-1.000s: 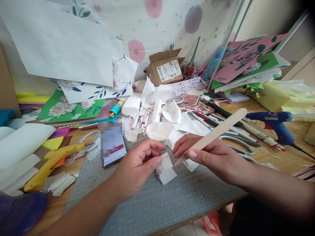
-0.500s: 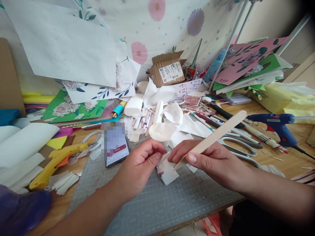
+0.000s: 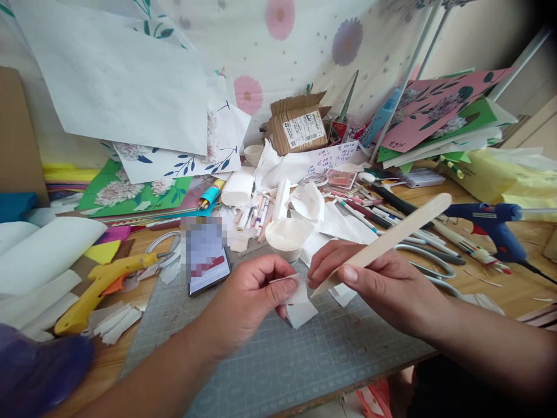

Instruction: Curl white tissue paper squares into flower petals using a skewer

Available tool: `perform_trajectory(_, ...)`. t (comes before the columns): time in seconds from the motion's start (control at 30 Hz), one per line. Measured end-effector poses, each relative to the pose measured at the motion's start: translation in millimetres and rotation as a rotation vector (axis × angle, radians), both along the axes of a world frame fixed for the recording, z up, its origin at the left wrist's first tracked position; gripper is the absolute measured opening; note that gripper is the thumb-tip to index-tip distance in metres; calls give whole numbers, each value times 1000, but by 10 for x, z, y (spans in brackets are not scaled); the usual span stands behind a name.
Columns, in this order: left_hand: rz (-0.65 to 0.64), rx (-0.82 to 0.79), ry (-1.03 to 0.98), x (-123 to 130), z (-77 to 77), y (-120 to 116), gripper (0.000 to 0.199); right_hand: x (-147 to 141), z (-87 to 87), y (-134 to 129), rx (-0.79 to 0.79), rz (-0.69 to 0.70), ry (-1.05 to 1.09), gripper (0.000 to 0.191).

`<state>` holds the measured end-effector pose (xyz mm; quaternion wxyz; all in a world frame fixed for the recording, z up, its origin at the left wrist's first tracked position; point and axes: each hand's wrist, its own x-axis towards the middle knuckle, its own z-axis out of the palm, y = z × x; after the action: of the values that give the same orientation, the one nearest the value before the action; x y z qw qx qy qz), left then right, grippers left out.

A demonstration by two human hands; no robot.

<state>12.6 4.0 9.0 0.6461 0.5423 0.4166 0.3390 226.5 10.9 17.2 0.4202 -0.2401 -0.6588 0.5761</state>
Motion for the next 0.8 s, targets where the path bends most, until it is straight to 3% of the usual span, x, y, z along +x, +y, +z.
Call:
perform_trajectory(0.5, 19, -132, -88, 46, 13, -36, 27, 48, -12, -5, 79, 35, -123, 25)
perform_trajectory(0.8, 27, -127, -113, 48, -8, -26, 29, 75, 24, -28, 134, -8, -222, 27)
